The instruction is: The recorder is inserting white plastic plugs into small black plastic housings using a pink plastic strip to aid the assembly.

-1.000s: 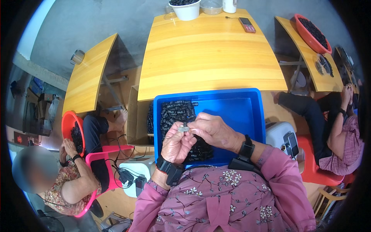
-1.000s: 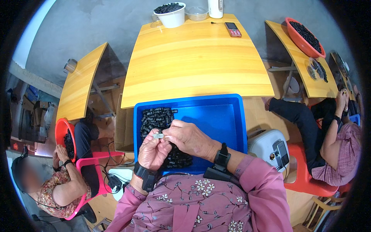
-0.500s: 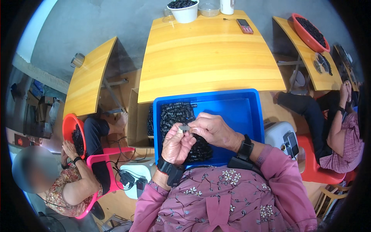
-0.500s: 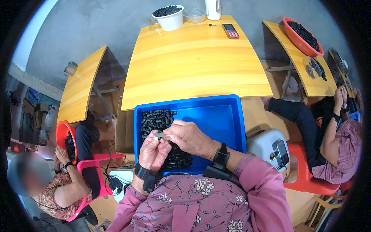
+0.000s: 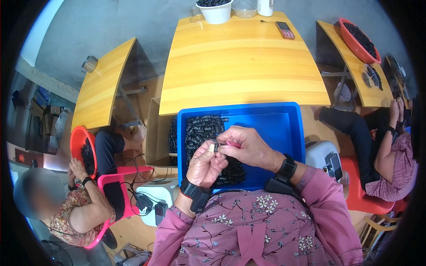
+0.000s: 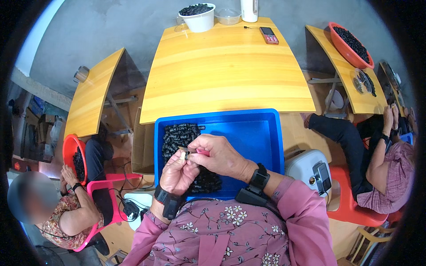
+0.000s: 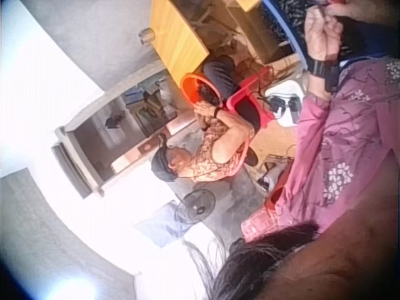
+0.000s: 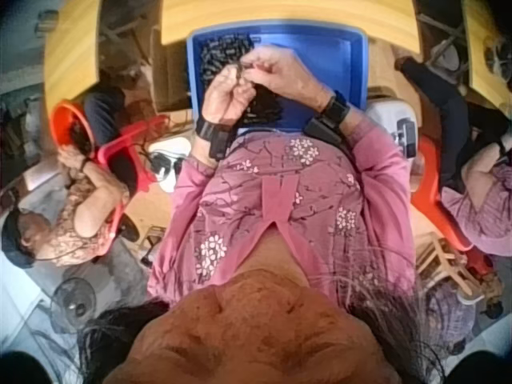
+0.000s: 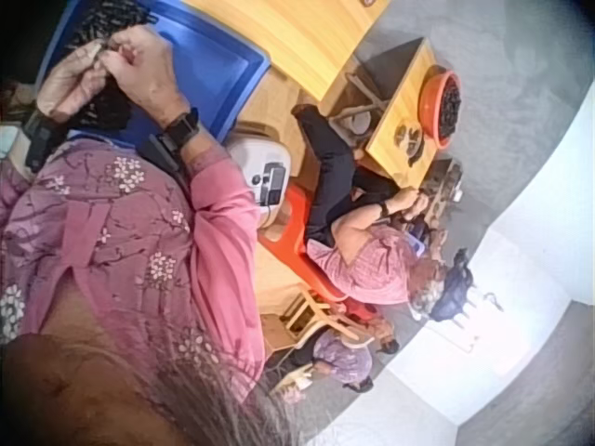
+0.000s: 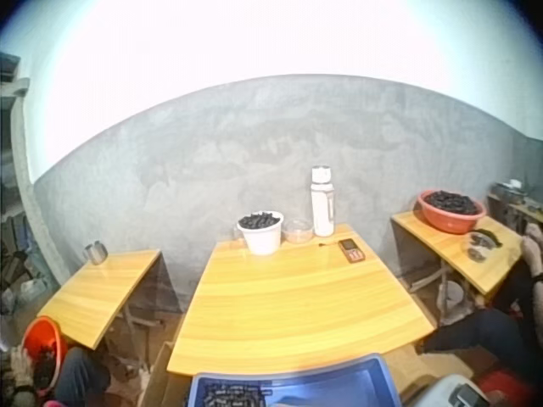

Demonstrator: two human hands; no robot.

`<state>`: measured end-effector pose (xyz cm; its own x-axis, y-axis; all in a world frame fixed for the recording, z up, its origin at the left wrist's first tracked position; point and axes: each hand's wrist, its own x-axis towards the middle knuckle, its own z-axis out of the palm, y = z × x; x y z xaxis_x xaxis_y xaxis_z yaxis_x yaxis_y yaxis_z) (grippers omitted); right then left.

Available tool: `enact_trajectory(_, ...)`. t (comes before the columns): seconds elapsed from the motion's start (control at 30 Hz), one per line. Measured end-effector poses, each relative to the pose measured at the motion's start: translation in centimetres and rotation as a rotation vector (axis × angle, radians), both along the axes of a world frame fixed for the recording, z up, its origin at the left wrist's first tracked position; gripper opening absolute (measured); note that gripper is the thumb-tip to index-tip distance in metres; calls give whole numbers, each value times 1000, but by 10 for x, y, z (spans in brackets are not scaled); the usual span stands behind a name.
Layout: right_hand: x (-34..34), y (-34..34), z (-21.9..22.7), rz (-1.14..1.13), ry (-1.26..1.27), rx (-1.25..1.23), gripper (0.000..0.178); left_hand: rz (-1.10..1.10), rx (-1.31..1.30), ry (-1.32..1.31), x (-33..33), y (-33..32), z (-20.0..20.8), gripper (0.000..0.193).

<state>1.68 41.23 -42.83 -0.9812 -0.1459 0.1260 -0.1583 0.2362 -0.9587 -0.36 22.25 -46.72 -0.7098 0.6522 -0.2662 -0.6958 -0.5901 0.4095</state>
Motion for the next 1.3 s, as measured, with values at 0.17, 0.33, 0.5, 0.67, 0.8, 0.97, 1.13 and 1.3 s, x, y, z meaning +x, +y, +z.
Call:
enact_trajectory(0.17,-1,0,-1,36,-54,-45,11,-27,13,25,3,0,2,11)
enact_trajectory(0.33,-3,-2,-5,-3,-48,-88,12,-64,39,48,2,0,3,9)
enact_trajectory(0.5,2,-3,-3,-18,-182,-355,13,-10,40,-27,1,0,3,7)
enact_trajectory(0.67,4,1,-5,15,79,11,17,14,75,-35,-1,-1,-1,10)
enact_trajectory(0.8,6,-1,-3,76,174,153,18,73,40,-42,0,-2,-2,9)
enact_trajectory(0.97,6,-2,-6,85,191,164,17,68,47,-33,0,-3,-3,8)
enact_trajectory(1.13,3,-1,-12,82,208,149,17,63,31,-18,0,-2,-4,6)
enact_trajectory(1.3,2,2,-19,42,235,132,18,53,35,3,2,-2,-2,6)
